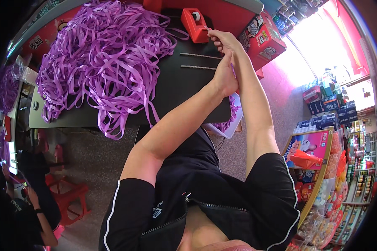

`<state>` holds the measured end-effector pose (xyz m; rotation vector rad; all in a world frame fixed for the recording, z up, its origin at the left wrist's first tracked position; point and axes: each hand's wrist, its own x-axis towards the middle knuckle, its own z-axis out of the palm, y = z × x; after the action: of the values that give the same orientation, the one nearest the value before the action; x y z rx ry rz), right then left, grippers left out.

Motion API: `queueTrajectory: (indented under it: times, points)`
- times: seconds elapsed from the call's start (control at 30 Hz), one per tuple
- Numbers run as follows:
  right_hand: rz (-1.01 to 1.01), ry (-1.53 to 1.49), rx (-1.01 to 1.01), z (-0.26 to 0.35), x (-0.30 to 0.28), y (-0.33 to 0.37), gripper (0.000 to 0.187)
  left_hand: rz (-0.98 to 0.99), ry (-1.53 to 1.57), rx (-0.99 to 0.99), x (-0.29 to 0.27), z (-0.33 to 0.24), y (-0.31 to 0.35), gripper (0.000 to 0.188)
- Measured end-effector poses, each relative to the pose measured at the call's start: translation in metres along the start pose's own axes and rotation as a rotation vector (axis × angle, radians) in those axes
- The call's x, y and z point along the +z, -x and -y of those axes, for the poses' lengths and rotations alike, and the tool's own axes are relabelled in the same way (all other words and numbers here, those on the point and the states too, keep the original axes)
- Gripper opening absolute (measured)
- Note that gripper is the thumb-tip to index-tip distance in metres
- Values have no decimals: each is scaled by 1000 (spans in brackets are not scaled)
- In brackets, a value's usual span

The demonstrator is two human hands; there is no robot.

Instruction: Wrapping long purple ribbon around a metal jig and cutting it into uniform small pieces.

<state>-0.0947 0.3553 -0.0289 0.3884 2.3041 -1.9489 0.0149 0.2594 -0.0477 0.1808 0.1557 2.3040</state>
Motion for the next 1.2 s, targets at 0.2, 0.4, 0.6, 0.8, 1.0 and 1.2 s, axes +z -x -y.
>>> queueTrajectory:
  times: [0.2, 0.4, 0.6, 0.8, 1.0, 1.2]
  points:
    - [-26, 9, -34, -3, 3, 1, 24, 24, -25, -6, -3, 1, 0, 49]
    - [-72, 71, -83, -5, 6, 0, 24, 23, -36, -8, -5, 1, -1, 51]
    - [-79, 142, -95, -9, 2, -10, 27, -20, -70, -13, -2, 1, 1, 56]
    - [-55, 180, -96, -12, -3, -19, 34, -3, -69, 15, -3, 1, 0, 60]
    - [-73, 96, -60, -4, 5, -12, 18, -17, -6, -15, 4, 0, 4, 59]
    - [-114, 137, -20, 4, 7, -21, 18, 8, 13, 27, -2, -1, -3, 56]
